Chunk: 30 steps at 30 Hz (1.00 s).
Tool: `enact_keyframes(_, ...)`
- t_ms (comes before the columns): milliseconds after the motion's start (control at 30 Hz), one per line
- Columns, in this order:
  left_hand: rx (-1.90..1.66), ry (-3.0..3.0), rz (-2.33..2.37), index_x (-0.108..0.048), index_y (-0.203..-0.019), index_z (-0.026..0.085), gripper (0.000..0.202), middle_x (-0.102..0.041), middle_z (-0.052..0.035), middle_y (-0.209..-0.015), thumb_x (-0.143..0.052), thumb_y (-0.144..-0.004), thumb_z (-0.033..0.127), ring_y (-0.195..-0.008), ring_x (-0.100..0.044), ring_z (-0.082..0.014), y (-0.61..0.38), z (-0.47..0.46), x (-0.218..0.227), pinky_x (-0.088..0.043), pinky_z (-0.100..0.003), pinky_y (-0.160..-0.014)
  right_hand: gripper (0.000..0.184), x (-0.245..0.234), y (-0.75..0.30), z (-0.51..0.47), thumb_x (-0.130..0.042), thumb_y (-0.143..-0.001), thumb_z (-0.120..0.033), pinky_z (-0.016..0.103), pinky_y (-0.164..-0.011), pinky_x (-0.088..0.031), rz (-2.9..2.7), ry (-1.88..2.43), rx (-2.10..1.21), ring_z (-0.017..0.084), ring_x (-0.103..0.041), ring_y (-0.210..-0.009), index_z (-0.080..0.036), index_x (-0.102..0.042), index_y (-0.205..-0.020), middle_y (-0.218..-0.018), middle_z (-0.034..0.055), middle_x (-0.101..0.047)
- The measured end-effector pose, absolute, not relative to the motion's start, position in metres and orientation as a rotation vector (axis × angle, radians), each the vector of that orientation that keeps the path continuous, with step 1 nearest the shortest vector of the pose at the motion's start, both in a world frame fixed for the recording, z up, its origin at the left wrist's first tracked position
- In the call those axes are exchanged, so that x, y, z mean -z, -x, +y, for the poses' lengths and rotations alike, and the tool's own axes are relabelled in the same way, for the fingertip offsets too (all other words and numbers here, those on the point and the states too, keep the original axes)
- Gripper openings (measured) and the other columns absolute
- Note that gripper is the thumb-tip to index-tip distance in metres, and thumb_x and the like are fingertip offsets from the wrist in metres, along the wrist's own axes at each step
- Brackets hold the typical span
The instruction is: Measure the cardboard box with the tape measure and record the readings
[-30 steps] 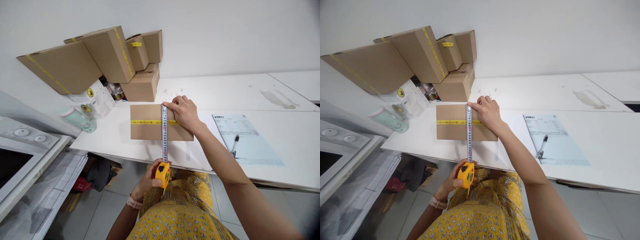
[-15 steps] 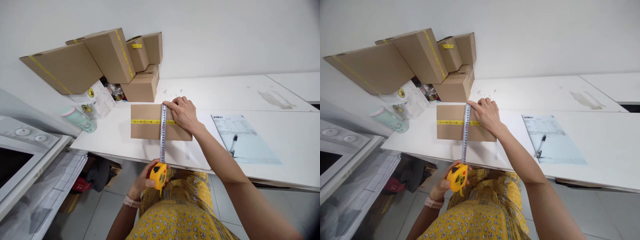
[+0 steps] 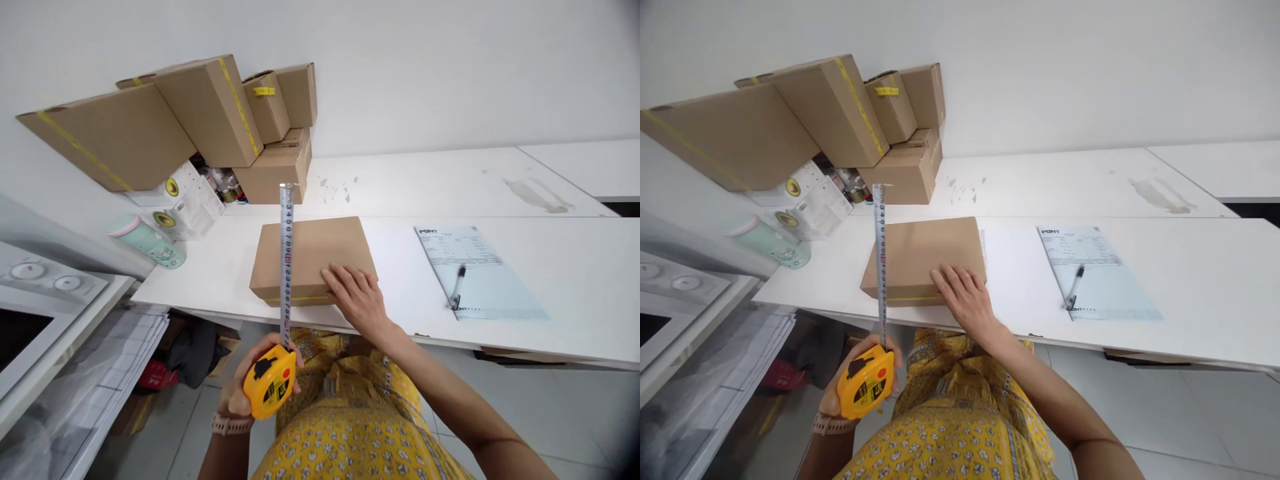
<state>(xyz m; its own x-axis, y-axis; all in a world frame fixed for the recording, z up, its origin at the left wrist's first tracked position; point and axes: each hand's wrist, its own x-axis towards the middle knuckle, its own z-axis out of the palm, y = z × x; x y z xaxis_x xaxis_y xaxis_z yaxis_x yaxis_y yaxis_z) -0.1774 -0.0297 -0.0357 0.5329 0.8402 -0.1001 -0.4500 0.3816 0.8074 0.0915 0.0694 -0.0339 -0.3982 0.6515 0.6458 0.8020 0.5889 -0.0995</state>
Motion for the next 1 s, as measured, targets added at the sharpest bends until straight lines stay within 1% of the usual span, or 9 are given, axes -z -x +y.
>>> enact_keyframes(100, -0.810, -0.912, 0.610, -0.060, -0.132, 0.024, 0.090, -0.065, -0.0129, -0.119, -0.092, -0.056, 0.058, -0.091, -0.070, -0.0272, 0.172, -0.025, 0.036, -0.058, -0.039, -0.082, 0.040, 0.029, -0.104, 0.064, -0.051, -0.101, -0.028, 0.046, -0.095, -0.049, -1.951, 1.135, -0.041, 0.027, -0.061, -0.118, -0.029, -0.058, -0.141, -0.131, 0.0113, -0.069)
enact_keyframes(267, -0.485, -1.310, 0.757, -0.059, -0.137, 0.023, 0.093, -0.066, -0.0107, -0.120, -0.092, -0.055, 0.052, -0.102, -0.064, -0.0293, 0.170, -0.006, 0.036, -0.054, -0.043, -0.092, 0.049, -0.001, -0.143, 0.061, -0.037, -0.104, -0.049, 0.043, -0.080, -0.059, -1.235, 1.028, -0.651, 0.021, -0.069, -0.091, -0.030, -0.048, -0.148, -0.119, 0.0099, -0.071)
enact_keyframes(367, -0.406, -1.524, 0.827, -0.061, -0.138, 0.025, 0.091, -0.065, -0.0087, -0.123, -0.091, -0.055, 0.048, -0.103, -0.062, -0.0291, 0.166, 0.001, 0.037, -0.052, -0.044, -0.096, 0.047, -0.011, -0.159, 0.055, -0.049, -0.100, -0.053, 0.036, -0.065, -0.057, -1.065, 0.969, -0.756, 0.017, -0.065, -0.070, -0.029, -0.058, -0.139, -0.098, 0.0060, -0.072)
enact_keyframes(500, -0.295, -1.664, 0.866, -0.060, -0.140, 0.026, 0.085, -0.066, -0.0078, -0.124, -0.088, -0.060, 0.037, -0.099, -0.063, -0.0268, 0.149, 0.003, 0.027, -0.054, -0.039, -0.091, 0.031, -0.012, -0.169, 0.042, -0.067, -0.093, -0.046, 0.029, -0.053, -0.049, -0.935, 0.964, -0.705, 0.012, -0.055, -0.053, -0.025, -0.068, -0.116, -0.071, -0.0009, -0.066)
enact_keyframes(667, -0.310, -1.758, 1.079, -0.031, -0.157, 0.029, 0.105, -0.063, -0.0111, -0.138, -0.081, -0.065, 0.027, -0.118, -0.064, -0.0302, 0.121, 0.005, 0.003, -0.051, -0.043, -0.102, 0.018, -0.003, -0.163, 0.019, -0.064, -0.097, -0.036, 0.027, -0.057, -0.052, -1.098, 0.905, -0.798, 0.012, -0.062, -0.060, -0.024, -0.063, -0.110, -0.081, 0.0015, -0.072)
enact_keyframes(733, -0.432, -1.838, 1.129, -0.035, -0.153, 0.028, 0.096, -0.062, -0.0124, -0.141, -0.080, -0.069, 0.028, -0.125, -0.062, -0.0311, 0.113, 0.004, -0.004, -0.051, -0.044, -0.105, 0.014, -0.002, -0.154, 0.008, -0.060, -0.099, -0.028, 0.029, -0.064, -0.055, -1.293, 0.892, -0.778, 0.015, -0.067, -0.073, -0.025, -0.063, -0.112, -0.088, 0.0030, -0.073)
enact_keyframes(833, -0.643, -2.055, 1.140, -0.045, -0.141, 0.029, 0.077, -0.063, -0.0105, -0.138, -0.079, -0.073, 0.027, -0.121, -0.065, -0.0285, 0.108, 0.005, -0.013, -0.055, -0.042, -0.101, 0.022, -0.005, -0.141, -0.005, -0.060, -0.097, -0.017, 0.032, -0.073, -0.056, -1.595, 0.876, -0.582, 0.017, -0.067, -0.089, -0.027, -0.066, -0.116, -0.099, 0.0051, -0.071)
enact_keyframes(900, -0.755, -2.224, 1.126, -0.045, -0.141, 0.030, 0.074, -0.066, -0.0086, -0.132, -0.079, -0.075, 0.027, -0.111, -0.070, -0.0258, 0.108, 0.009, -0.020, -0.058, -0.040, -0.095, 0.028, -0.007, -0.141, -0.006, -0.060, -0.095, -0.014, 0.033, -0.075, -0.056, -1.669, 0.877, -0.461, 0.018, -0.067, -0.091, -0.027, -0.066, -0.119, -0.102, 0.0057, -0.070)
enact_keyframes(1000, -0.946, -2.449, 1.153, -0.043, -0.145, 0.028, 0.077, -0.069, -0.0090, -0.128, -0.079, -0.078, 0.030, -0.103, -0.072, -0.0246, 0.111, 0.024, -0.031, -0.061, -0.036, -0.088, 0.019, 0.007, -0.162, 0.010, -0.059, -0.096, -0.019, 0.034, -0.076, -0.054, -1.500, 1.070, -0.289, 0.019, -0.065, -0.088, -0.025, -0.068, -0.111, -0.098, 0.0052, -0.070)
